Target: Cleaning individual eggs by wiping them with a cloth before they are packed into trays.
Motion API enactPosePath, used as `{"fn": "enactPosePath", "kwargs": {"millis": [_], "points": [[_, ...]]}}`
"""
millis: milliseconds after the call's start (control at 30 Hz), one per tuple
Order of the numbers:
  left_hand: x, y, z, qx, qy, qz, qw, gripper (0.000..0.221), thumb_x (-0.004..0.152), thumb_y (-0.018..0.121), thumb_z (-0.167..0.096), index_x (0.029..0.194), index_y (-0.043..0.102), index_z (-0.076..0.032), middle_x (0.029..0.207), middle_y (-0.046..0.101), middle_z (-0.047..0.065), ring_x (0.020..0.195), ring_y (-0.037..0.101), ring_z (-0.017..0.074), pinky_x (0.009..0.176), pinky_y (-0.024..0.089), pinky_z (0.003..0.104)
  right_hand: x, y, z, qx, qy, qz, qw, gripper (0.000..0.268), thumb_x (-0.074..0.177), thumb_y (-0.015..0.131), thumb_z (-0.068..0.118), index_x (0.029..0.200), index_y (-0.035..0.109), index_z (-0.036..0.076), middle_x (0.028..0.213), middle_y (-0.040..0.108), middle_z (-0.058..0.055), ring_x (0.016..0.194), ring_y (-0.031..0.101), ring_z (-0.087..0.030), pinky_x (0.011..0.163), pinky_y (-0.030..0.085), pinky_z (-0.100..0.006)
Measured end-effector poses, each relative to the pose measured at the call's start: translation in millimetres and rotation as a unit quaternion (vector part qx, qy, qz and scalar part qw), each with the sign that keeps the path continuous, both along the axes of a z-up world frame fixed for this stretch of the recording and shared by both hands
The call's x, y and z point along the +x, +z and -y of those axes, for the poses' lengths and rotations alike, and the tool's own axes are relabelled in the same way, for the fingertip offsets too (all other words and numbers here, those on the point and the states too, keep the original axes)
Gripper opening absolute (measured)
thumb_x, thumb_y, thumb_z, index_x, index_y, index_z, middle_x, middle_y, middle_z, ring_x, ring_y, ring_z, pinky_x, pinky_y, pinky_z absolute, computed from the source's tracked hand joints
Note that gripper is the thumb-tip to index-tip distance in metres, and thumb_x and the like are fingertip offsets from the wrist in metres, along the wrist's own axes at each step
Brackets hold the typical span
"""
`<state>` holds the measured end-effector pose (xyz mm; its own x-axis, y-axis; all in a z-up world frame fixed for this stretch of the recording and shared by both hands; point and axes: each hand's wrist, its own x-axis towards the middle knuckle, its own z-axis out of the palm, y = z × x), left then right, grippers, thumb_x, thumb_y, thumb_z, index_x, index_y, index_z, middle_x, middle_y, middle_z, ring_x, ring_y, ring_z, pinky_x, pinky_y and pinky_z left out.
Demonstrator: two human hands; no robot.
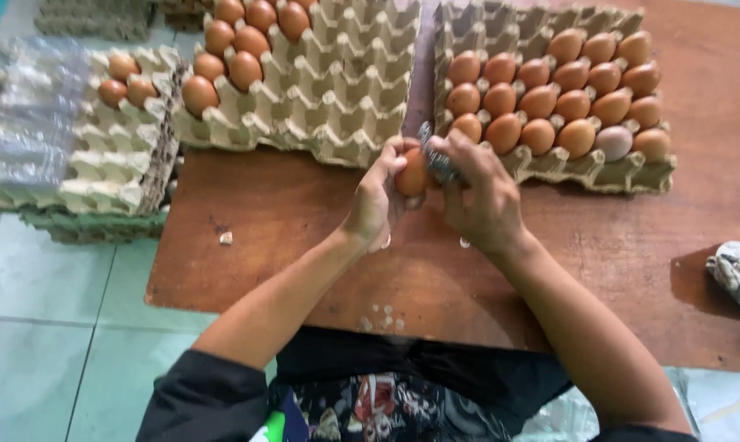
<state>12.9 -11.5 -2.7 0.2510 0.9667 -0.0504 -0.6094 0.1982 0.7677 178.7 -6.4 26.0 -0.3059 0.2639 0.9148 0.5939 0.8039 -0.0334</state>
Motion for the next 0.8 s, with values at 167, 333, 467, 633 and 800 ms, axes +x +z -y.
{"fn": "enactPosePath", "kwargs": {"millis": [167,333,467,633,800], "points": [[-4,6,1,-0.001,0.013,0.024,1.000,0.034,0.097,0.045,-0.029,0.129,0.049,-0.022,0.092,0.064,0.014,0.072,0.063,0.0182,0.057,0.051,0.028,-18,23,23,-0.013,0.086,0.018,0.996,0.027,0.095,0.062,-0.002,0.121,0.070,-0.006,0.115,0.075,-0.017,0.099,0.073,-0.037,0.085,0.062,-0.047],[-10,7,-1,0.010,0.022,0.022,0.999,0.038,0.094,0.046,-0.026,0.130,0.053,-0.016,0.105,0.067,0.015,0.083,0.068,0.0135,0.056,0.054,0.021,-22,23,29,0.022,0.144,0.098,0.984,0.022,0.094,0.062,-0.002,0.112,0.073,-0.004,0.105,0.077,-0.017,0.098,0.075,-0.036,0.080,0.063,-0.043],[-7,4,0,0.001,-0.012,0.017,1.000,0.040,0.093,0.047,-0.030,0.130,0.054,-0.015,0.102,0.065,0.013,0.077,0.062,0.0169,0.055,0.050,0.026,-12,17,17,0.008,0.119,0.023,0.993,0.023,0.095,0.064,0.000,0.115,0.073,-0.005,0.108,0.077,-0.019,0.096,0.074,-0.038,0.078,0.064,-0.047],[-4,-2,-3,0.005,-0.020,0.040,0.999,0.038,0.095,0.048,-0.029,0.130,0.054,-0.015,0.100,0.062,0.014,0.070,0.055,0.0185,0.052,0.037,0.023,-3,13,5,-0.001,0.070,0.008,0.998,0.030,0.105,0.057,0.007,0.127,0.065,-0.010,0.120,0.074,-0.018,0.098,0.073,-0.037,0.079,0.061,-0.046],[-9,19,5,0.034,-0.006,0.028,0.999,0.048,0.098,0.041,-0.026,0.143,0.048,-0.010,0.119,0.066,0.016,0.084,0.065,0.0140,0.054,0.042,0.020,-21,30,27,0.036,0.093,0.048,0.994,0.023,0.096,0.061,-0.002,0.115,0.074,-0.006,0.110,0.077,-0.018,0.097,0.075,-0.036,0.079,0.063,-0.044]]}}
